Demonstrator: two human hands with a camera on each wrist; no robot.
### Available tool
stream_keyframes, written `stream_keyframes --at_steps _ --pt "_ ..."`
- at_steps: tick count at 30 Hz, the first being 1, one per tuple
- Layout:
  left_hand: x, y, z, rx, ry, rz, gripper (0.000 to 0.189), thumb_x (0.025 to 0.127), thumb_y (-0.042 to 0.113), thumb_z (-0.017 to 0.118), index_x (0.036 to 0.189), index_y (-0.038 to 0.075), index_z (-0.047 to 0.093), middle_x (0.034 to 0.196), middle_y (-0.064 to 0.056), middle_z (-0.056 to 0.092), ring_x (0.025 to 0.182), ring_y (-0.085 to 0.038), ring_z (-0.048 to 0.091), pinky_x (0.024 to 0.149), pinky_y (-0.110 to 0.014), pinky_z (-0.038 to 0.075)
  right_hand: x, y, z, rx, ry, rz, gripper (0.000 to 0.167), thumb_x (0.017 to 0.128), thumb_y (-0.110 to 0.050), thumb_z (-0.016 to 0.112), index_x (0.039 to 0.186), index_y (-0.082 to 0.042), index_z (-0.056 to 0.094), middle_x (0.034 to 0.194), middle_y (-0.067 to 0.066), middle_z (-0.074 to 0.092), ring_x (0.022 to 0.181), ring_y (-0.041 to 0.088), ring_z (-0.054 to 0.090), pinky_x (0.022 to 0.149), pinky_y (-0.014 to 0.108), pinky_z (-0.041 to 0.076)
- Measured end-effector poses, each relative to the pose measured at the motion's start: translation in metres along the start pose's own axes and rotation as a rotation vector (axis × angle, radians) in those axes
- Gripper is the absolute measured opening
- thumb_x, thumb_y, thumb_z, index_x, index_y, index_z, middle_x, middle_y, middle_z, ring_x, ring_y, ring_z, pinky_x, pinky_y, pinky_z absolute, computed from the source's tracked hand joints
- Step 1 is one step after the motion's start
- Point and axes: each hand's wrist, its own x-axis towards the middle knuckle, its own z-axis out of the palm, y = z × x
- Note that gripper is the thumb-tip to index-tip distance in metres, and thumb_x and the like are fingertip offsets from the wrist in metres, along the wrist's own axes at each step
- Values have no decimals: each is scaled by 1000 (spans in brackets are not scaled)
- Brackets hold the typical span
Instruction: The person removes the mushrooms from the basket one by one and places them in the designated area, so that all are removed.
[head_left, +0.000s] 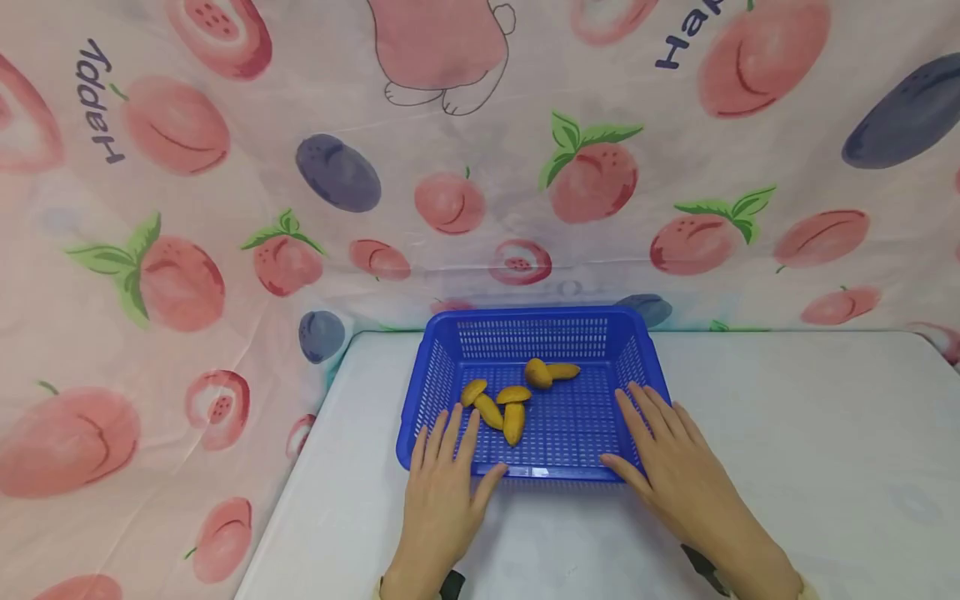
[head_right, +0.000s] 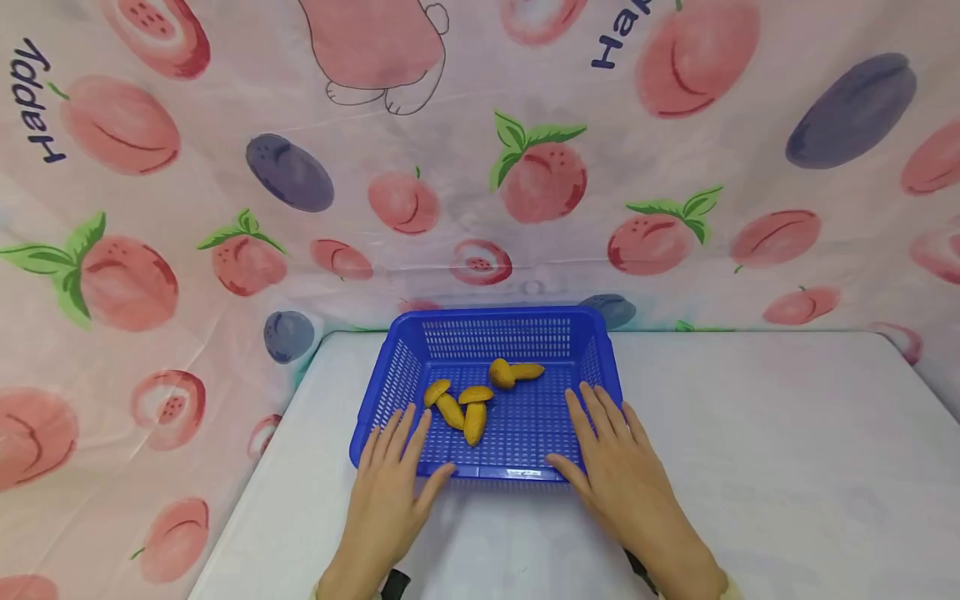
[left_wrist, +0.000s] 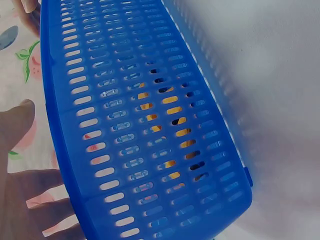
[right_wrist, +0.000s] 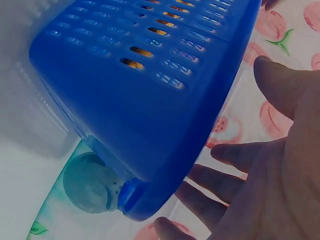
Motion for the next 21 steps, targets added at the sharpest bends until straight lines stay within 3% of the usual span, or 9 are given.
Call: stream_keyframes --at_steps 7,21 --pt "0 -2 -4 -43 36 -4 67 96 49 58 149 10 45 155 -14 41 144 -35 36 116 -55 26 4 -2 -3 -17 19 -27 81 94 -47 62 153 0 31 155 24 34 143 42 30 113 60 27" --pt "-3 -13 -4 -69 94 -22 63 95 42 63 146 7 49 149 -17 48 139 -35 42 115 -52 30 15 1 -9 -16 59 -91 76 94 -41 65 149 3 36 149 26 41 136 44 39 109 60 34"
